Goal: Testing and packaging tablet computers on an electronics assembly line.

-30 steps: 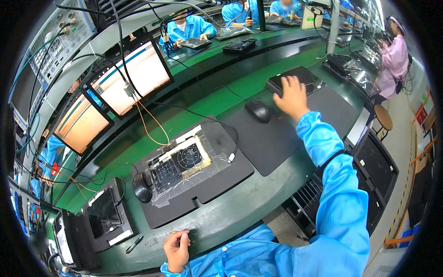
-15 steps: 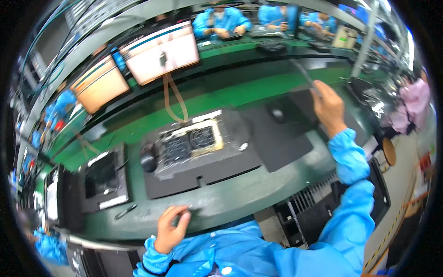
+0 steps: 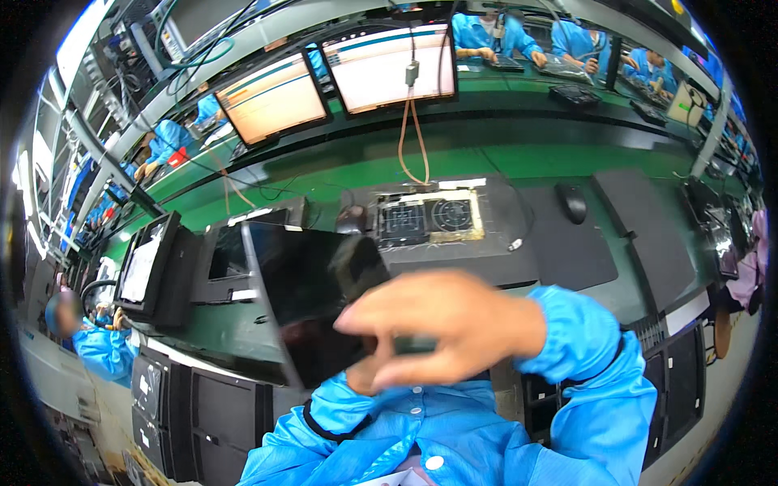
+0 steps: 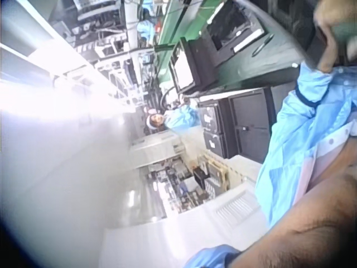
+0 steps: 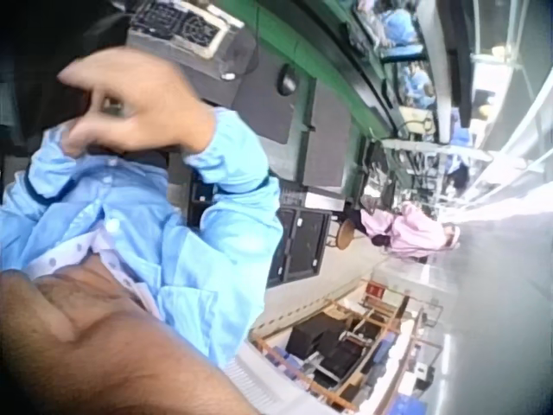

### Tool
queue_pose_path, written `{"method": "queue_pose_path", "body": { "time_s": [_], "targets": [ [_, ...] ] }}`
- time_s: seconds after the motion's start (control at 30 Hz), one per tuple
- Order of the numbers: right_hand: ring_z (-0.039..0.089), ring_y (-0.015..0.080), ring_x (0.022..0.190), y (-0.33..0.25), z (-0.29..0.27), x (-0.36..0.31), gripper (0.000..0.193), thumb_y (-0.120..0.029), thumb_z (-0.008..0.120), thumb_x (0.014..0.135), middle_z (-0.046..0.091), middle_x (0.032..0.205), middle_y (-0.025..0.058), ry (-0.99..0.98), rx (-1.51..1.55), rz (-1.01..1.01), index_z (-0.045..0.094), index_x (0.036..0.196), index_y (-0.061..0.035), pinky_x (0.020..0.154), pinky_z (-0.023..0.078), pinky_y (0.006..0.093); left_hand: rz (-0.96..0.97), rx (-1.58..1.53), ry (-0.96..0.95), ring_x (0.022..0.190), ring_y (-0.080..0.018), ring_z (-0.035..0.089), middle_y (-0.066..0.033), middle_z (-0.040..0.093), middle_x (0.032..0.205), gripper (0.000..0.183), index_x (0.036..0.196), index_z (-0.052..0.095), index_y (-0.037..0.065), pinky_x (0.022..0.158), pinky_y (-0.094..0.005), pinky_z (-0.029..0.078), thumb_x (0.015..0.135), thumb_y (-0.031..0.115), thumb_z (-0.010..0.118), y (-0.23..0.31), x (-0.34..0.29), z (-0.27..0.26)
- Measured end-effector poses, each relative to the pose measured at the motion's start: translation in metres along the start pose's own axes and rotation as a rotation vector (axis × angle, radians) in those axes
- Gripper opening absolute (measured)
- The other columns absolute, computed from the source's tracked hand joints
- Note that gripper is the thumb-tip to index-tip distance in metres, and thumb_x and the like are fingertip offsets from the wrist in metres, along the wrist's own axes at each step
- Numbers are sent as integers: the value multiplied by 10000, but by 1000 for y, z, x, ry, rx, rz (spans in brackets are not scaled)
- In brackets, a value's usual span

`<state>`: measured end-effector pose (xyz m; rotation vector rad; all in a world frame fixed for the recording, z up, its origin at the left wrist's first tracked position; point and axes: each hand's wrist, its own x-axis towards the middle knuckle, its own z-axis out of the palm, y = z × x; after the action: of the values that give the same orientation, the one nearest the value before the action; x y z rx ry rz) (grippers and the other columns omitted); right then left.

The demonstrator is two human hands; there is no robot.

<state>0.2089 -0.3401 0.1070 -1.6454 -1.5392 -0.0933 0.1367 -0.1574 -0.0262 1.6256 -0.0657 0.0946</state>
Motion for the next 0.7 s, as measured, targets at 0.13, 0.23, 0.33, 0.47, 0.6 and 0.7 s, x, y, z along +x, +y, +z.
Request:
{"method": "queue_pose_path", "body": {
  "time_s": [0.13,0.23,0.33,0.47,0.6,0.7],
  "targets": [
    [507,408,1288,61,-48,-77,474,-171,671,893,540,1399,208,-30,-936,460,584,1336,-25,1080,409,511,581,420,322,930,-312,687,-157,701,1058,161,1023,702,-38,882,-391,546,889,18,631,0,-21,-76],
    [518,386,1275,79,-49,-142,412,-143,648,923,562,1364,200,-80,-964,662,605,1317,-31,1093,382,542,-138,-938,278,989,-347,697,-196,704,1053,245,1107,647,-81,903,-463,558,918,56,572,0,-32,-118],
    [570,373,1203,84,-43,-150,322,-98,656,924,639,1237,178,6,-806,599,658,1238,-26,1065,407,535,-119,-1138,201,1079,-371,671,-230,687,1166,350,1197,612,-81,1004,-513,506,921,123,542,0,-32,-140],
    [694,206,830,62,6,-90,136,-79,664,959,706,976,128,320,-40,845,685,1065,3,749,548,328,-125,-1221,373,1092,-360,671,-208,695,1170,350,1209,621,-59,1017,-510,507,911,114,556,0,-25,-142],
    [665,122,802,34,52,-14,198,-152,662,991,709,922,92,298,314,718,659,1125,-8,717,538,304,-36,-1250,269,1095,-385,684,-244,688,1198,352,1189,637,-76,1005,-513,542,904,111,549,6,-19,-135],
    [704,170,856,22,67,19,191,-152,673,982,725,929,117,301,282,567,666,1103,-4,758,546,318,-29,-1220,293,1084,-369,686,-237,694,1181,331,1168,651,-68,1004,-502,540,908,113,553,11,-21,-132]
  ]
}}
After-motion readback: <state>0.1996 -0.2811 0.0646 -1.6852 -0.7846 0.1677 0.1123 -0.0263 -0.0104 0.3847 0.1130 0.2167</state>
